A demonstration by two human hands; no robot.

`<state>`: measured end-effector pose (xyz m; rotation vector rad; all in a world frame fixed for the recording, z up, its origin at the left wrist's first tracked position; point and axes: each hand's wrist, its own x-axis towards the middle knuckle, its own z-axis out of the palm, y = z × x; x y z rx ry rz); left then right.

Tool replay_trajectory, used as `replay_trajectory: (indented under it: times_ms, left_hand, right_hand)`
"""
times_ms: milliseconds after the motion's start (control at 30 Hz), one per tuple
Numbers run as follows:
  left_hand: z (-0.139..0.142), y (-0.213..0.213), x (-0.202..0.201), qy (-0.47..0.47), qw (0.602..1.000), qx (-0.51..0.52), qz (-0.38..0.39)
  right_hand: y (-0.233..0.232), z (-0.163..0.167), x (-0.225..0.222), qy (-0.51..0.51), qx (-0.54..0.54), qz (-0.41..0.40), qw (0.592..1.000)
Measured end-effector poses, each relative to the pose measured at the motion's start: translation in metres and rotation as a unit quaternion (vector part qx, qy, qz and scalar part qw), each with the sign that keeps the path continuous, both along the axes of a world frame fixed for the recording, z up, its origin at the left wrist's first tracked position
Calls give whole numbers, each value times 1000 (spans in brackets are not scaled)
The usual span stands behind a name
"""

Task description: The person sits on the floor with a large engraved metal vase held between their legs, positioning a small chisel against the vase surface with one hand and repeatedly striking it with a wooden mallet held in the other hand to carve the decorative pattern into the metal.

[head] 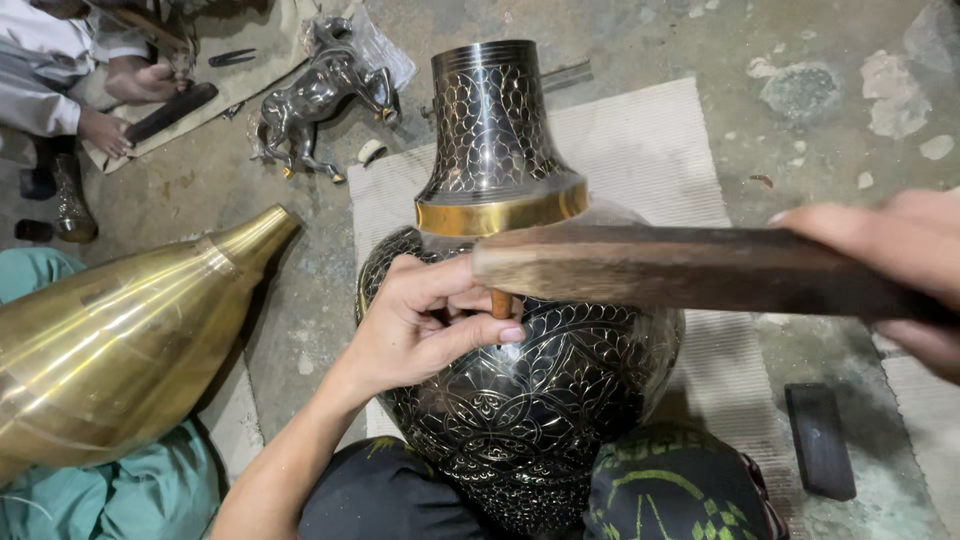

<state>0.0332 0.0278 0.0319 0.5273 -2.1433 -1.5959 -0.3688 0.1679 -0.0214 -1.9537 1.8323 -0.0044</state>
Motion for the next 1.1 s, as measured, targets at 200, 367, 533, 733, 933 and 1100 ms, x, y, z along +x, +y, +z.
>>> replay_trajectory:
  times_ms: [200,367,533,733,933,1100]
  left_hand:
    - [1,-1,1,-8,1000,6,-7]
    - [2,-1,0,-8,1000,-10,-3]
    - [2,-1,-1,-8,1000,-30,-3]
    - [1,-2,1,-23,999,-26,-9]
    - [2,-3,-1,-28,999,-26,0]
    - [-1,-7,-11,-18,999,-24,-16]
  right_hand:
    - [4,-10,4,-202,-40,-99,974]
    - [14,-27,-14,-178,-46,-79,980]
    - [17,-31,-11,-181,-72,-68,978]
    - [23,-18,9,-176,-117,-36,977]
    - [29,-2,11,-100,-89,-45,990]
    - [49,-5,23,-116,-48,-115,985]
